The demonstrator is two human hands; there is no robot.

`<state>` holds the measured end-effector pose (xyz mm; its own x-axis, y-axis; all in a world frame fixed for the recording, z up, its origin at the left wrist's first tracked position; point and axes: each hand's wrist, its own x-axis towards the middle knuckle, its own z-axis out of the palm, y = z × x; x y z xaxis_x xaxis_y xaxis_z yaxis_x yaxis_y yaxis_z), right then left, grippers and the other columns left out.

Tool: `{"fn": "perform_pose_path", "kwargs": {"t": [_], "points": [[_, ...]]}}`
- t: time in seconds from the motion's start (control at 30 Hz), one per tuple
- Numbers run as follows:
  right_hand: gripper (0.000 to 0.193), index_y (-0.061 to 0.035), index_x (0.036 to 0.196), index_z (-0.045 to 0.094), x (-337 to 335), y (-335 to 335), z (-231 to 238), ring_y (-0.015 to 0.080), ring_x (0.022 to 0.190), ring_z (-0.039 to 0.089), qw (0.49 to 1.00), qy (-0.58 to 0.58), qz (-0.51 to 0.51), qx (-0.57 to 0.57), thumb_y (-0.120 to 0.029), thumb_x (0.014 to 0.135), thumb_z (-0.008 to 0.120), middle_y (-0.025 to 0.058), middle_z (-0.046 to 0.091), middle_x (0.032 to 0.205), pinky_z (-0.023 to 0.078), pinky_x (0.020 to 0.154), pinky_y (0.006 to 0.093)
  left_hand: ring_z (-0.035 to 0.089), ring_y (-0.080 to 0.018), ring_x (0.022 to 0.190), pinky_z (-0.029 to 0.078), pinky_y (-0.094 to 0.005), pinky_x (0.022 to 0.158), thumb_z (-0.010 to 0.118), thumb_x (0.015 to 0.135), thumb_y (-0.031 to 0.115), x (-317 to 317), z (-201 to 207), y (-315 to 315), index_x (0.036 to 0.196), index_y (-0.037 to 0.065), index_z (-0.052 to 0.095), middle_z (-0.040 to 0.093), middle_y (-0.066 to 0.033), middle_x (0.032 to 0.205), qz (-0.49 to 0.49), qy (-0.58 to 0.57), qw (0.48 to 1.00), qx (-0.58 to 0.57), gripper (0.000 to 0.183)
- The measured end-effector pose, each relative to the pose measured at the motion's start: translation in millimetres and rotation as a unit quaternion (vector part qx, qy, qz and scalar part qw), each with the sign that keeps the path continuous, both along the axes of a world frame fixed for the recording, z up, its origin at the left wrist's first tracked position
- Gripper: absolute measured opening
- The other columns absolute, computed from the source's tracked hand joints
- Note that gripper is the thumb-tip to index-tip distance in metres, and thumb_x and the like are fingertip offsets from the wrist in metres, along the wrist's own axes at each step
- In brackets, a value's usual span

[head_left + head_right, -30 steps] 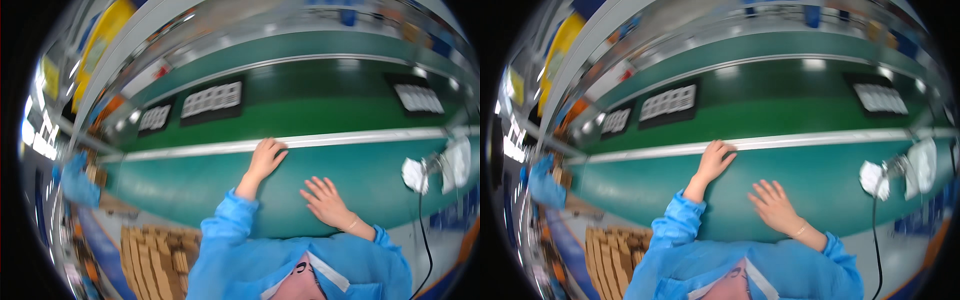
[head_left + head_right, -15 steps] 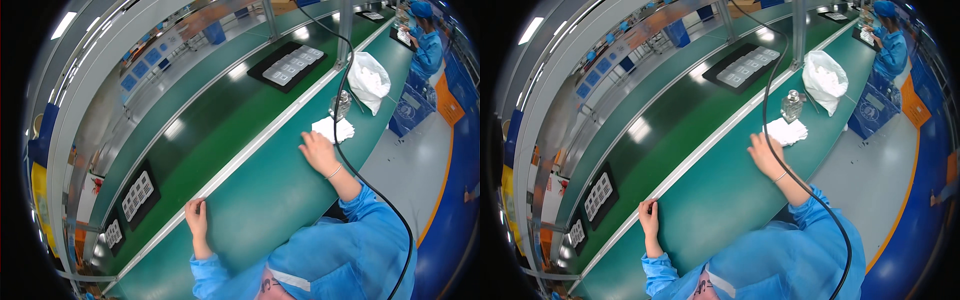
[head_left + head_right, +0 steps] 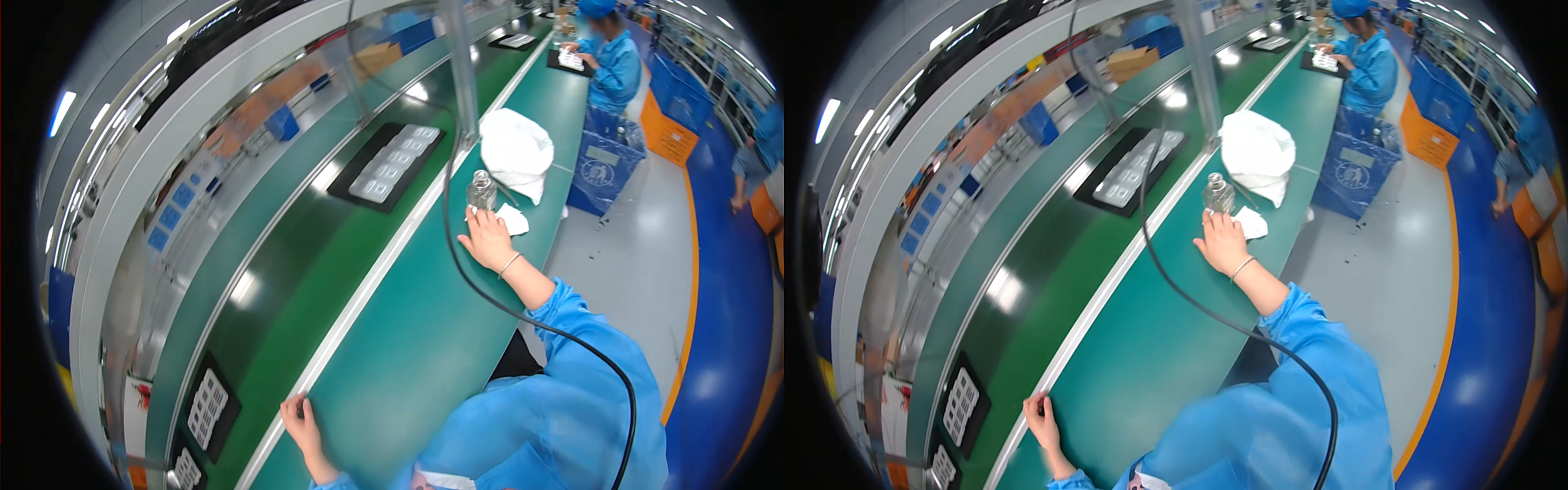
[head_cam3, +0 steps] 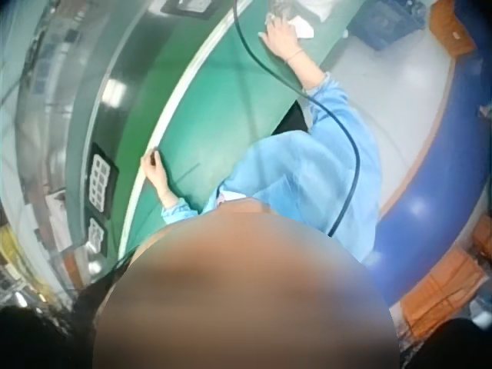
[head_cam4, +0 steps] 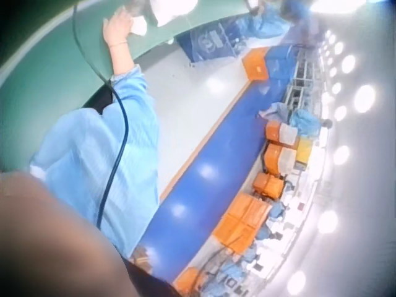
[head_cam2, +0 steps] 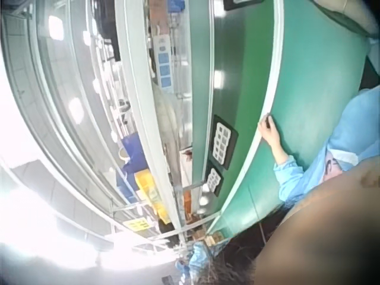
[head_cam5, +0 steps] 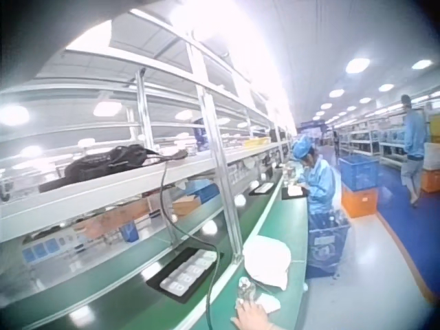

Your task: The person wipes the surfaces of several white electronic devices, likely payment terminals, using a white cloth. They handle the devices in batches, turning them over to clean different sides and arranging them on a black mat on a green assembly line table.

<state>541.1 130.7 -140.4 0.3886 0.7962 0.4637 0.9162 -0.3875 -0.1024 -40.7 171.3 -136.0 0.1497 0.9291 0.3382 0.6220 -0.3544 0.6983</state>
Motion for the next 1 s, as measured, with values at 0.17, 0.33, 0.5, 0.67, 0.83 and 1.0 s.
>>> {"fn": "perform_pose_path", "kwargs": {"t": [0.17,0.33,0.5,0.67,0.83,1.0], "points": [[0.067,-0.0019,0.139,0.055,-8,17,11,0.0274,0.108,0.057,0.999,-0.044,0.0,0.002,-0.042,0.088,0.074,0.011,0.061,0.112,0.045,0.087,0.0437,0.057,-0.0136,0.086,0.048,-0.0276,0.077,0.066,0.098,0.007,1,0,-3,0.111,0.001,0.071,0.056,-0.0059,0.107,0.007,0.006,1.0,-0.009,0.015],[0.06,-0.0058,0.137,0.057,-45,90,0,0.0347,0.126,0.053,0.982,0.041,0.182,0.004,-0.036,0.088,0.073,0.0181,0.057,0.132,0.043,0.105,0.049,0.063,-0.0232,0.106,0.052,-0.0354,0.096,0.062,0.096,0.0,2,10,-10,0.112,-0.001,0.07,0.056,-0.0102,0.112,0.026,-0.007,0.997,-0.069,0.018],[0.064,-0.0003,0.139,0.054,-39,170,-20,0.0424,0.146,0.038,0.989,0.132,0.068,-0.021,-0.044,0.094,0.066,0.0249,0.045,0.152,0.024,0.122,0.0601,0.063,-0.0227,0.103,0.051,-0.0345,0.093,0.063,0.096,0.001,22,18,-2,0.112,0.001,0.071,0.058,-0.0095,0.112,0.02,0.003,0.998,-0.061,0.018],[0.07,-0.0002,0.13,0.057,-64,187,-16,0.0373,0.139,0.042,0.996,0.075,0.021,0.032,-0.055,0.089,0.07,0.0197,0.053,0.138,0.025,0.12,0.059,0.063,-0.0203,0.099,0.051,-0.0333,0.088,0.064,0.096,0.002,19,21,-9,0.111,0.002,0.072,0.059,-0.0078,0.109,0.045,0.014,0.998,-0.05,0.017],[0.069,-0.0004,0.122,0.059,-59,191,-4,0.036,0.13,0.047,0.987,0.133,0.085,0.033,-0.055,0.083,0.076,0.0175,0.055,0.13,0.032,0.114,0.0541,0.061,-0.0169,0.092,0.05,-0.0306,0.082,0.063,0.097,0.004,20,22,-8,0.11,0.002,0.072,0.06,-0.0065,0.105,0.077,0.02,0.994,-0.076,0.016],[0.08,0.0002,0.134,0.053,-59,200,4,0.0407,0.134,0.044,0.983,0.139,0.094,0.074,-0.054,0.081,0.08,0.0224,0.055,0.132,0.034,0.116,0.0475,0.055,-0.013,0.083,0.046,-0.0274,0.075,0.064,0.098,0.007,16,16,-4,0.109,0.003,0.073,0.058,-0.0037,0.1,0.079,0.016,0.995,-0.063,0.015]]}}
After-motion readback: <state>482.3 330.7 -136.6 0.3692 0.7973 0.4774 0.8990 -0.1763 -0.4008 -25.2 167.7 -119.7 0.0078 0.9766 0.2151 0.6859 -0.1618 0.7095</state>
